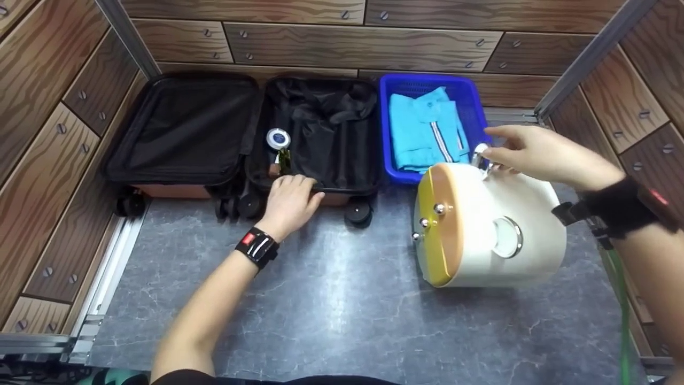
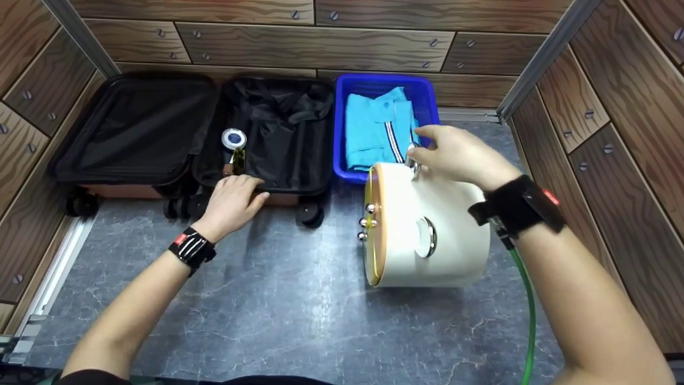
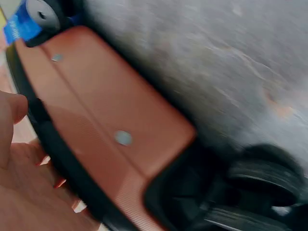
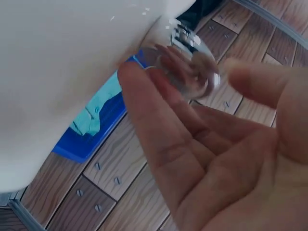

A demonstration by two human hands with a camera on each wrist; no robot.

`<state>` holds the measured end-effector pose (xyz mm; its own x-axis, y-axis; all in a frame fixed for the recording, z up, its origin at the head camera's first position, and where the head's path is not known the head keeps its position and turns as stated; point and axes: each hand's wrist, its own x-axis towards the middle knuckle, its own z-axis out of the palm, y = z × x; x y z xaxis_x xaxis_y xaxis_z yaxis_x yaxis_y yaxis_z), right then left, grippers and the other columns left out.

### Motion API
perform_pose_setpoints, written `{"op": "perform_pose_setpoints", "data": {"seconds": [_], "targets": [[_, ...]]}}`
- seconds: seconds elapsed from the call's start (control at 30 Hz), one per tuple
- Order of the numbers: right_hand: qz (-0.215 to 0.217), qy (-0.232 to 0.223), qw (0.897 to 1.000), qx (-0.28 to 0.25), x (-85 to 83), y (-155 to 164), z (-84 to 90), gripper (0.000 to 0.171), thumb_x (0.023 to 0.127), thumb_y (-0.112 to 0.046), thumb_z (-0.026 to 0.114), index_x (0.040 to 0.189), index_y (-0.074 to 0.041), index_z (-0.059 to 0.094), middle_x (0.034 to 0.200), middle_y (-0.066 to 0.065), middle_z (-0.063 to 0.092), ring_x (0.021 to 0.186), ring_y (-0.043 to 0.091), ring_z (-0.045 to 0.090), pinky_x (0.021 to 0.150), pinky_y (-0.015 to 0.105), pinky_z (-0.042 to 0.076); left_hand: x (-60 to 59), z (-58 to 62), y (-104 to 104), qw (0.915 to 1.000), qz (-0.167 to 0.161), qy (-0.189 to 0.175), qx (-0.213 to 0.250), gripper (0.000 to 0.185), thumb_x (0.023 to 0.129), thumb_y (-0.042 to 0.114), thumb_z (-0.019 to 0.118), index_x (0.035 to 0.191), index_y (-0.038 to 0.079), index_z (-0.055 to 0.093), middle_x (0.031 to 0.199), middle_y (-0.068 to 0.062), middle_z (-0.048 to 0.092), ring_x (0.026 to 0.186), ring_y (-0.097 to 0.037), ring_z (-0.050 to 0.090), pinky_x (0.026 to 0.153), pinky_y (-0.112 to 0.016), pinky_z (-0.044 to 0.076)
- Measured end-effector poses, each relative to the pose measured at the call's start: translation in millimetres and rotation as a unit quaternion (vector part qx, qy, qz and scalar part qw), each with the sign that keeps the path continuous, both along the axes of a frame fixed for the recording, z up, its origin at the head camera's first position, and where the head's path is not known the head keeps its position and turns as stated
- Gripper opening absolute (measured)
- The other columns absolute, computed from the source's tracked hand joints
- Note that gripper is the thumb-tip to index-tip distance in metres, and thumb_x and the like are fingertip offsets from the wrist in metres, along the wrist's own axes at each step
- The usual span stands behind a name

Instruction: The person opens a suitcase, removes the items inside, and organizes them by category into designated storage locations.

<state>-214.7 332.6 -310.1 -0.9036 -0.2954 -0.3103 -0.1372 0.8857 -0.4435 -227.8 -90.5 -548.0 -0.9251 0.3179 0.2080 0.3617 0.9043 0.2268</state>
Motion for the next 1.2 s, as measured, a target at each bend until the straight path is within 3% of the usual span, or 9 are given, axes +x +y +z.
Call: {"op": "perform_pose_setpoints", "data": {"seconds": [0.1,0.2,0.37,0.53,0.63,0.73,0.87,0.97,1.2], "targets": [[0.033,-0.012,0.999,0.020,6.0,15.1,2.3,0.078,0.100,-0.055,0.059,0.159,-0.009,0.034,0.140,0.022,0.058,0.124,0.042,0.056,0.098,0.067,0.045,5.6,8.9,15.2,0.9991,-0.031,0.012,0.028,0.040,0.104,0.041,0.055,0.128,0.012,0.066,0.124,-0.008,0.065,0.119,-0.031,0.057,0.111,-0.049,0.036],[0.064,-0.032,0.997,0.022,11.9,29.3,-0.5,0.078,0.099,-0.051,0.063,0.158,-0.008,0.036,0.155,0.025,0.042,0.136,0.050,0.043,0.101,0.075,0.037,14.1,19.5,35.6,0.9946,-0.070,0.018,0.074,0.035,0.102,0.037,0.059,0.125,0.013,0.068,0.122,-0.005,0.067,0.116,-0.027,0.060,0.106,-0.046,0.042],[0.095,-0.049,0.994,0.007,16.1,43.2,-12.7,0.084,0.097,-0.044,0.069,0.159,-0.004,0.030,0.160,0.025,0.033,0.141,0.051,0.036,0.106,0.072,0.034,33.6,38.2,77.1,0.9774,-0.140,-0.004,0.158,0.032,0.101,0.032,0.063,0.127,0.014,0.068,0.123,-0.001,0.068,0.112,-0.019,0.063,0.099,-0.035,0.049],[0.102,-0.085,0.991,-0.016,14.8,53.9,-22.0,0.091,0.094,-0.037,0.075,0.162,-0.004,0.024,0.163,0.024,0.028,0.145,0.049,0.030,0.109,0.070,0.030,48.3,53.4,117.9,0.9591,-0.187,-0.025,0.211,0.036,0.101,0.034,0.064,0.132,0.015,0.066,0.125,0.001,0.067,0.112,-0.011,0.063,0.096,-0.024,0.050],[0.109,-0.101,0.989,-0.018,14.5,60.0,-24.0,0.096,0.089,-0.034,0.080,0.163,-0.010,0.024,0.166,0.018,0.026,0.144,0.041,0.033,0.111,0.054,0.037,52.6,59.0,136.0,0.9520,-0.198,-0.035,0.231,0.040,0.101,0.036,0.064,0.135,0.015,0.064,0.126,0.001,0.066,0.110,-0.009,0.063,0.092,-0.020,0.050],[0.120,-0.110,0.987,-0.020,15.6,63.1,-26.2,0.105,0.083,-0.031,0.086,0.164,-0.015,0.022,0.168,0.016,0.018,0.144,0.037,0.029,0.111,0.051,0.034,54.3,61.8,149.2,0.9473,-0.203,-0.045,0.243,0.042,0.101,0.034,0.065,0.137,0.014,0.062,0.127,0.001,0.066,0.108,-0.010,0.064,0.088,-0.018,0.050],[0.131,-0.115,0.984,-0.026,19.4,62.4,-30.7,0.120,0.074,-0.031,0.091,0.165,-0.014,0.014,0.170,0.018,0.004,0.151,0.044,0.009,0.114,0.070,0.016,53.6,63.1,161.9,0.9427,-0.203,-0.060,0.258,0.043,0.100,0.033,0.066,0.138,0.014,0.060,0.129,0.000,0.064,0.107,-0.012,0.065,0.084,-0.017,0.050],[0.140,-0.106,0.984,-0.017,21.7,59.6,-33.5,0.129,0.070,-0.035,0.093,0.165,-0.012,0.010,0.170,0.018,0.000,0.153,0.046,-0.003,0.113,0.075,0.006,53.0,63.5,168.4,0.9377,-0.199,-0.072,0.275,0.043,0.100,0.035,0.067,0.138,0.015,0.060,0.129,0.001,0.064,0.107,-0.012,0.066,0.083,-0.016,0.051],[0.160,-0.063,0.985,0.012,23.5,54.8,-34.2,0.130,0.064,-0.035,0.094,0.164,-0.006,0.015,0.168,0.025,0.007,0.152,0.049,0.002,0.112,0.076,0.009,51.9,65.5,178.2,0.9282,-0.197,-0.075,0.307,0.038,0.098,0.040,0.070,0.129,0.018,0.066,0.120,0.006,0.066,0.101,-0.010,0.067,0.080,-0.014,0.049]]}}
